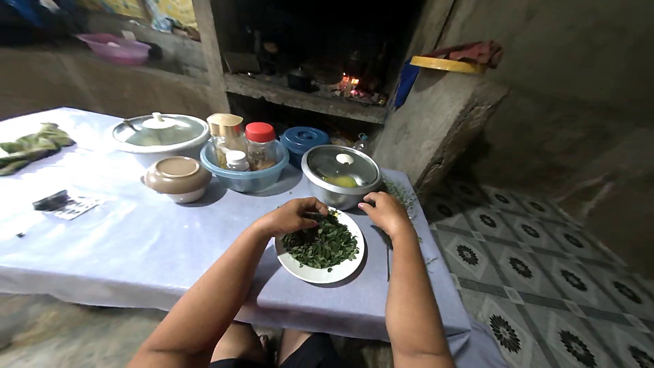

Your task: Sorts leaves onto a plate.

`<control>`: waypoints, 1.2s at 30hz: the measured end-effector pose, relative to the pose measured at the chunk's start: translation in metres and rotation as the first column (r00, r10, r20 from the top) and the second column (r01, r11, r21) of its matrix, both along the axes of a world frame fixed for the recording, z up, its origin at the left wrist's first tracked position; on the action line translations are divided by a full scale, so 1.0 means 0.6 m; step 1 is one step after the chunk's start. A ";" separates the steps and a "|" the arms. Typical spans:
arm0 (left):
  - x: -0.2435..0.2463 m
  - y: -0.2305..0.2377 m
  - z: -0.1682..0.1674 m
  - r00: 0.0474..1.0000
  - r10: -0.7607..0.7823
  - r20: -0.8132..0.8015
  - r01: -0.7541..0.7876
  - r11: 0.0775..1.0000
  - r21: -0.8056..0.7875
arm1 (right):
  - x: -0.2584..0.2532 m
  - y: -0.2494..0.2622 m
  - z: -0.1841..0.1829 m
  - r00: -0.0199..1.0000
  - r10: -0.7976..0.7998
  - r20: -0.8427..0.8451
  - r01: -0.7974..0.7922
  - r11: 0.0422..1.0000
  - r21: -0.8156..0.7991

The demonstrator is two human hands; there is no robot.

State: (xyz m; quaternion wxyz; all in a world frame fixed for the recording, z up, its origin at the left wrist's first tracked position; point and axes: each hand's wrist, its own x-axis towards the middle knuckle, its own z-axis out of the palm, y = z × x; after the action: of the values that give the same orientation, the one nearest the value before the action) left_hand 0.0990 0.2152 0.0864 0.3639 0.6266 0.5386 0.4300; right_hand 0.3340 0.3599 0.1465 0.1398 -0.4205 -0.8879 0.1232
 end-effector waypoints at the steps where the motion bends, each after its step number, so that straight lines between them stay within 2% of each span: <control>1: -0.002 -0.002 0.001 1.000 0.006 -0.001 -0.006 1.000 0.012 | 0.000 -0.002 0.002 1.000 0.007 -0.002 -0.007 1.000 0.004; 6: -0.012 -0.001 -0.001 0.996 0.051 -0.069 -0.046 0.996 0.079 | 0.000 -0.011 0.004 0.992 0.092 -0.084 -0.094 0.995 -0.027; 11: -0.007 -0.003 0.005 0.983 0.113 -0.141 -0.095 0.987 0.129 | -0.004 -0.019 0.003 0.989 0.111 -0.095 -0.112 0.994 -0.005; 14: -0.012 -0.007 0.006 0.976 0.168 -0.137 -0.145 0.976 0.165 | -0.006 -0.017 -0.002 0.969 0.204 -0.139 -0.214 0.975 -0.060; 16: -0.017 -0.011 0.008 0.965 0.237 -0.108 -0.219 0.963 0.159 | -0.014 -0.026 -0.007 0.919 0.344 -0.192 -0.369 0.923 -0.112; 19: -0.022 -0.013 0.010 0.947 0.314 -0.067 -0.301 0.942 0.151 | -0.039 -0.056 -0.026 0.772 0.577 -0.266 -0.614 0.785 -0.082; 23: -0.024 -0.008 0.004 0.940 0.337 -0.054 -0.325 0.933 0.153 | -0.079 -0.093 -0.067 0.619 0.778 -0.108 -0.777 0.627 0.062; 26: -0.026 -0.001 -0.001 0.935 0.341 -0.093 -0.328 0.935 0.132 | -0.092 -0.109 -0.078 0.611 0.790 0.049 -0.791 0.607 0.070; 28: -0.026 0.000 0.001 0.931 0.346 -0.117 -0.331 0.935 0.130 | -0.094 -0.109 -0.080 0.620 0.781 0.083 -0.785 0.612 0.097; 36: -0.024 -0.005 0.004 0.928 0.352 -0.124 -0.332 0.930 0.160 | -0.086 -0.099 -0.067 0.658 0.753 0.002 -0.750 0.655 0.095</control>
State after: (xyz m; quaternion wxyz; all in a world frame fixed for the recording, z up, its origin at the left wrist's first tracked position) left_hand 0.0848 0.2120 0.0887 0.1981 0.5768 0.6351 0.4741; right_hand 0.2825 0.3007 0.1062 0.1110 -0.0071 -0.9840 0.1389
